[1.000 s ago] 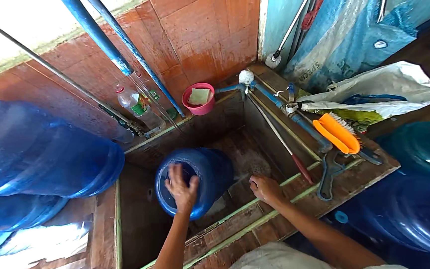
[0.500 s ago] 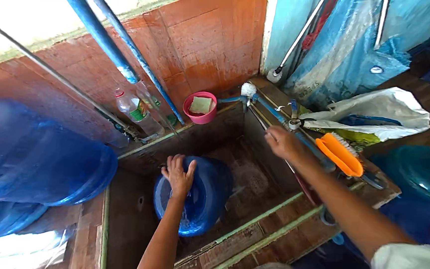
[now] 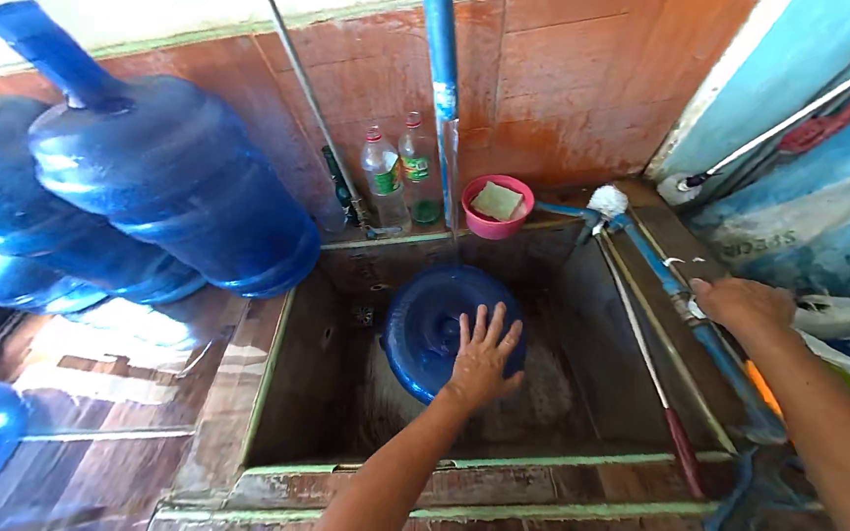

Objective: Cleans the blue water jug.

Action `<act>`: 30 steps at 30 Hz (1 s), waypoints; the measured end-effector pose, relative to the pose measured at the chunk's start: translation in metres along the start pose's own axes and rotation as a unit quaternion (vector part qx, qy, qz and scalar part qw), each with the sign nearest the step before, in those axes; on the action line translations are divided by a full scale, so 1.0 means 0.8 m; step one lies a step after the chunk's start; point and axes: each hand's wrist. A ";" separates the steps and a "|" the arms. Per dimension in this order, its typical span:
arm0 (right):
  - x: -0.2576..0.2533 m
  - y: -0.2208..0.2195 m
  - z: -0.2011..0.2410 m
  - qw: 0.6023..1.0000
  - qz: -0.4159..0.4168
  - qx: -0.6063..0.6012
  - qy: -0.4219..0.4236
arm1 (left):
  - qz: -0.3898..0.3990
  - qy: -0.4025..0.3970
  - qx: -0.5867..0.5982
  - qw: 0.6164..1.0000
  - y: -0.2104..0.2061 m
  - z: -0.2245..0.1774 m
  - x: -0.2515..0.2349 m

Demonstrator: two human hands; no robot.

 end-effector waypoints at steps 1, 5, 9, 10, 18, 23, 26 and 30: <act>0.014 0.004 0.033 0.998 0.024 -0.013 0.063 | 0.006 -0.015 0.018 1.000 -0.001 -0.002 0.003; 0.067 -0.057 0.200 0.892 0.075 -0.107 0.433 | -0.036 -0.101 0.065 0.992 -0.009 -0.010 0.017; 0.108 -0.115 0.319 0.858 0.155 -0.117 0.475 | -0.218 0.081 0.026 0.972 0.002 0.030 0.055; 0.108 -0.119 0.333 0.860 0.172 -0.130 0.463 | -0.255 0.200 0.014 0.946 0.013 0.052 0.070; 0.103 -0.156 0.361 0.789 0.336 -0.382 0.345 | -0.296 0.521 0.497 0.627 0.060 0.169 0.143; 0.085 -0.281 0.342 0.825 0.345 -0.350 0.279 | -0.305 0.577 0.449 0.610 0.061 0.207 0.173; 0.062 -0.347 0.319 0.832 0.343 -0.361 0.244 | -0.292 0.596 0.450 0.598 0.050 0.223 0.196; 0.062 -0.364 0.294 0.845 0.336 -0.349 0.225 | -0.293 0.601 0.472 0.575 0.041 0.222 0.218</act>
Point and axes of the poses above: each hand's wrist, its own x-axis away from the middle knuckle, its own y-axis out of the back of the hand, z = x × y, and after that the axes turned 9 degrees about -y, right-handed
